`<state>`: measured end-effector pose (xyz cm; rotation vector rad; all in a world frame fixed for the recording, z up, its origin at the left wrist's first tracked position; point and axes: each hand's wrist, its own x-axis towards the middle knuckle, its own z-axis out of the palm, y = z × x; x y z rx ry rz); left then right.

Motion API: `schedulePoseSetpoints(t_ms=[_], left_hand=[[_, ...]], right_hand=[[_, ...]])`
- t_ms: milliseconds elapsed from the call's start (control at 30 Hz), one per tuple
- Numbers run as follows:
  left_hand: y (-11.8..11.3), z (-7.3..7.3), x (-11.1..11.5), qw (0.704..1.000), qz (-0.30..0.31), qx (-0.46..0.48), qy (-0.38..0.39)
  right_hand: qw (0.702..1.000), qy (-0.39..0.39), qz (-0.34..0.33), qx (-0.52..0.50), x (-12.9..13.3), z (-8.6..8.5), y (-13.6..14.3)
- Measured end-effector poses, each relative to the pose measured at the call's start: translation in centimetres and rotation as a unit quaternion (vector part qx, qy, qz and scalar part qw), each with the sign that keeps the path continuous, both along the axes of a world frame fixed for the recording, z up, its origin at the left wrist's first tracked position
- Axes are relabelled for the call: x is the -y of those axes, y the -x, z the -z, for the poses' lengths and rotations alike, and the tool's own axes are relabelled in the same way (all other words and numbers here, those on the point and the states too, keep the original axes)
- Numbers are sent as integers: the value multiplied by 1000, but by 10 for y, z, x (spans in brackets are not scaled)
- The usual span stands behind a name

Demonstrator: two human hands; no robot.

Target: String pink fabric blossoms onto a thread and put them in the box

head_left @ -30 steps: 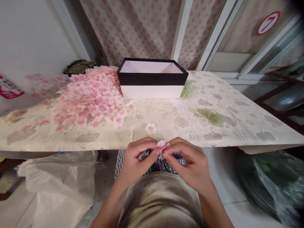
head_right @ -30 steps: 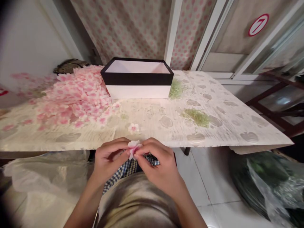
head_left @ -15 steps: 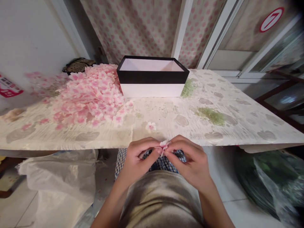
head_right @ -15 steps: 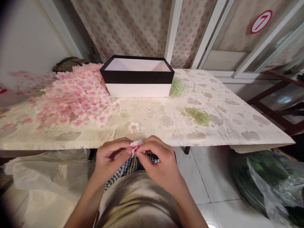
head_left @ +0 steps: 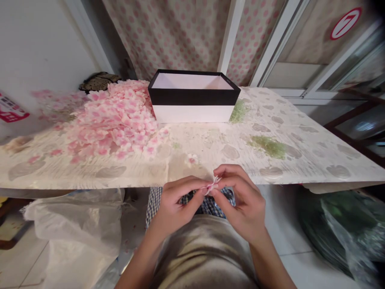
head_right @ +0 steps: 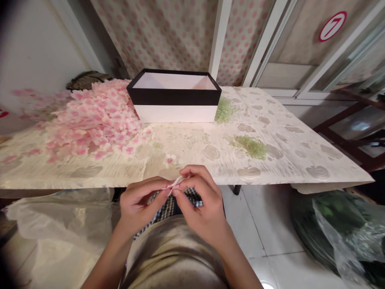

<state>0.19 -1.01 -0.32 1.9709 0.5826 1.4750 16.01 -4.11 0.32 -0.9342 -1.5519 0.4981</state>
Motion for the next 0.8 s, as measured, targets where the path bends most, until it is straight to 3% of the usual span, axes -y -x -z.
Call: schedulePoseSetpoints(t_ms=[233,367,600,800], left_hand=[[0,2,3,998,-3,-19,54],[0,1,6,995,5,-35,90],[3,-2,9,993,-7,-101,52],[1,-2,9,990,-11,-113,87]], right_hand=[[996,46,-67,-48,-1,1,-3],[997,27,-56,-41,-1,2,-4],[998,23,-53,-2,0,4,-5],[998,35,-49,18,-1,1,-8]])
